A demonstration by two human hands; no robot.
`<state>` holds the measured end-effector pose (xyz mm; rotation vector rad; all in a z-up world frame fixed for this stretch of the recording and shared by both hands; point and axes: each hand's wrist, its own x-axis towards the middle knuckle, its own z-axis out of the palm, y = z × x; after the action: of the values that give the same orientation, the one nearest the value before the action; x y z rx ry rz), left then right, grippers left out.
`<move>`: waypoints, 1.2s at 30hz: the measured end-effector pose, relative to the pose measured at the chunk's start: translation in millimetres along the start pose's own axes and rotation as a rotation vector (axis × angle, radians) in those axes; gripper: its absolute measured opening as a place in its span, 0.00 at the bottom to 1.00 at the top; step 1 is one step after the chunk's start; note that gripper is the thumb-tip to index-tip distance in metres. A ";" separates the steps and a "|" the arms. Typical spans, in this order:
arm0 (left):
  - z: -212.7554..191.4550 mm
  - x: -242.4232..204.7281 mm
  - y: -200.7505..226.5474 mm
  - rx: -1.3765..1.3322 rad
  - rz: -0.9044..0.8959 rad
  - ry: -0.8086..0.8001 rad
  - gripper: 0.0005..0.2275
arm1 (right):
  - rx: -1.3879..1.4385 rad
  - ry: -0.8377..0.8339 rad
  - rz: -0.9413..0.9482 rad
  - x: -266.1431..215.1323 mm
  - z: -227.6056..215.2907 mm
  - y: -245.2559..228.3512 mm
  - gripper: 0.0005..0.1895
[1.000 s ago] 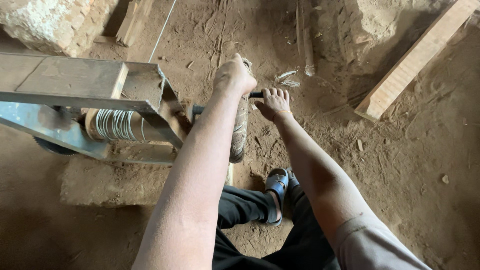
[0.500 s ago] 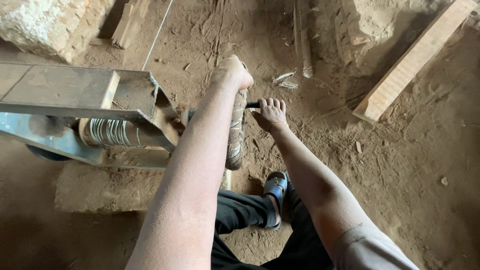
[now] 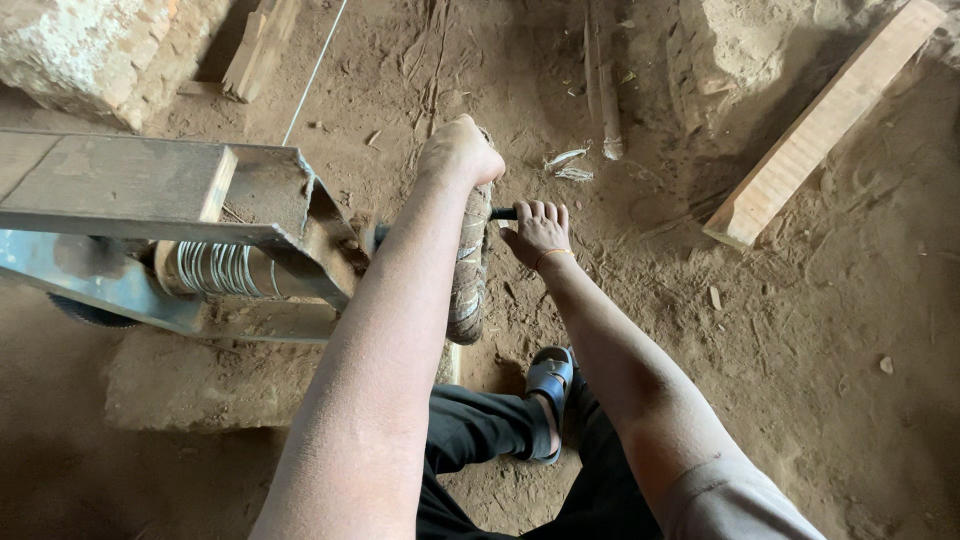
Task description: The person winds a length of rope onto a wooden pulley using a metal crank handle and a small tool to guide the strands.
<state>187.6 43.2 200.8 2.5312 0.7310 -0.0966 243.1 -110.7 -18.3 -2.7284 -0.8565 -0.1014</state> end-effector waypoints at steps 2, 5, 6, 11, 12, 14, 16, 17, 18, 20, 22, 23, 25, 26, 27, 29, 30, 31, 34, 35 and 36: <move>-0.7 -0.3 1.4 0.009 -0.006 -0.010 0.22 | -0.004 0.002 0.000 -1.4 -0.4 1.1 0.31; -2.5 -1.1 3.7 0.013 -0.016 -0.015 0.22 | 0.016 0.006 -0.005 -3.3 -0.6 1.0 0.32; -3.7 -0.5 4.8 0.009 -0.023 -0.013 0.23 | 0.026 0.007 -0.006 -3.3 -0.8 1.2 0.32; -6.8 -0.5 4.6 0.041 -0.028 -0.046 0.24 | 0.011 0.006 0.006 -7.7 0.8 -0.2 0.32; -7.8 1.1 5.3 0.060 -0.028 -0.053 0.24 | 0.008 -0.003 0.011 -7.9 0.7 -0.6 0.32; -6.8 6.5 6.9 0.083 -0.020 -0.076 0.24 | 0.018 0.027 -0.011 -9.9 2.2 0.4 0.31; -5.7 13.0 5.9 0.092 -0.017 -0.100 0.23 | 0.027 0.044 -0.020 -12.0 4.1 1.1 0.30; -4.7 17.0 5.0 0.106 -0.011 -0.115 0.22 | 0.030 0.046 -0.017 -13.5 5.3 0.9 0.30; -3.6 21.6 4.1 0.119 -0.006 -0.130 0.22 | 0.034 0.047 -0.014 -15.1 6.4 0.6 0.30; -0.5 33.4 4.7 0.171 0.005 -0.168 0.21 | 0.040 0.051 -0.010 -17.6 7.7 0.6 0.30; 3.8 45.3 6.1 0.245 0.016 -0.211 0.20 | 0.038 0.051 -0.007 -20.0 8.5 0.9 0.30; 5.5 50.4 5.8 0.252 0.014 -0.232 0.19 | 0.035 0.049 -0.007 -20.8 9.3 0.2 0.30; 7.4 56.8 5.3 0.268 0.009 -0.273 0.19 | 0.037 0.048 -0.009 -22.4 10.4 0.1 0.31; 7.6 57.5 5.2 0.260 0.002 -0.273 0.19 | 0.041 0.049 -0.012 -23.2 10.8 0.7 0.31; 7.3 57.0 5.6 0.253 -0.005 -0.272 0.19 | 0.046 0.049 -0.015 -23.3 11.4 1.6 0.31; 4.6 51.5 5.1 0.202 -0.029 -0.219 0.20 | 0.038 0.061 -0.021 -23.1 13.3 1.7 0.31; 2.9 46.6 3.6 0.159 -0.045 -0.166 0.21 | 0.034 0.067 -0.024 -23.7 14.6 1.4 0.32; 2.2 41.2 3.7 0.117 -0.059 -0.113 0.22 | 0.034 0.063 -0.025 -23.8 15.2 2.9 0.32; -3.3 21.9 2.4 -0.055 -0.084 0.022 0.27 | 0.041 0.059 -0.030 -23.8 15.9 5.7 0.32; -3.7 14.7 3.7 -0.061 -0.074 0.066 0.28 | 0.047 0.062 -0.031 -23.4 16.5 6.1 0.32; -2.9 6.9 6.3 -0.068 -0.065 0.111 0.29 | 0.054 0.064 -0.032 -22.9 17.1 6.5 0.31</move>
<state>196.5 43.4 204.7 2.4646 0.8457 0.0467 227.6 -123.5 -39.7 -2.6468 -0.8730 -0.1689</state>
